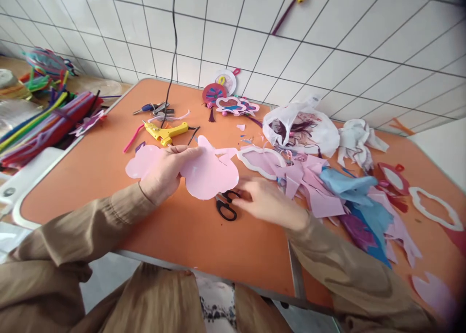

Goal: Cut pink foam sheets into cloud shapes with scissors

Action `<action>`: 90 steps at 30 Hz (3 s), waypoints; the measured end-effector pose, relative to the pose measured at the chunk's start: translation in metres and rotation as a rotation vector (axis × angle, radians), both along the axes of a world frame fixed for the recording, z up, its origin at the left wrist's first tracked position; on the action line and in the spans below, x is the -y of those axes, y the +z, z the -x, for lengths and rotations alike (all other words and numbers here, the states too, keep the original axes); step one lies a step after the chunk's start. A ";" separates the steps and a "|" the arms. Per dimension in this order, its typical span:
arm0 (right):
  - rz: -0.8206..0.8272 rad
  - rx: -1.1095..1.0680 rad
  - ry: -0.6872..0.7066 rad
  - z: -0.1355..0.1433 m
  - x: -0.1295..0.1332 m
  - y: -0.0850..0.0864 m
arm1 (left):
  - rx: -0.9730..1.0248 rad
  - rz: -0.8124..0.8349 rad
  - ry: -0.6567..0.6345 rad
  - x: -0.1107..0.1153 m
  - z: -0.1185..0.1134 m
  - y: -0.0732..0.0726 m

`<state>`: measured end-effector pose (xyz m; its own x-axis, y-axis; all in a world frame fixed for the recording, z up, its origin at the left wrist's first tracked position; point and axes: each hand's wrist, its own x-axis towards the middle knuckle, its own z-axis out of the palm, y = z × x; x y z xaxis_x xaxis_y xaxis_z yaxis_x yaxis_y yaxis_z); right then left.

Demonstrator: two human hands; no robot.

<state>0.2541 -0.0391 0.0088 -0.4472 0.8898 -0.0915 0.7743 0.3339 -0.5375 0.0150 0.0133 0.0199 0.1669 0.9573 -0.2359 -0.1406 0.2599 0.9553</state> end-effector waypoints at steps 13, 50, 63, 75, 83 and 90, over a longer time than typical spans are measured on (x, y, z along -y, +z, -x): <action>-0.275 0.106 0.111 0.027 0.029 -0.025 | 0.077 -0.048 0.156 0.004 0.000 -0.008; 0.747 -0.707 -0.305 -0.042 -0.001 0.028 | -0.169 -0.080 -0.082 -0.009 0.014 -0.004; 0.816 -0.645 -0.381 -0.031 -0.002 0.036 | -0.395 -0.185 -0.099 -0.008 0.011 0.011; 0.860 -0.762 -0.298 -0.023 -0.005 0.025 | -0.113 0.020 -0.179 -0.006 0.013 -0.013; 0.855 -0.774 -0.272 -0.019 -0.007 0.015 | -0.100 -0.013 -0.183 -0.003 0.013 -0.016; 0.873 -0.806 -0.295 -0.012 -0.006 0.020 | -0.122 0.035 -0.198 0.000 0.012 -0.018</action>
<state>0.2663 -0.0328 0.0290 -0.4432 0.7453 -0.4981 0.1017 -0.5103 -0.8539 0.0031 0.0129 0.0022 0.3191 0.8994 -0.2987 0.0321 0.3047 0.9519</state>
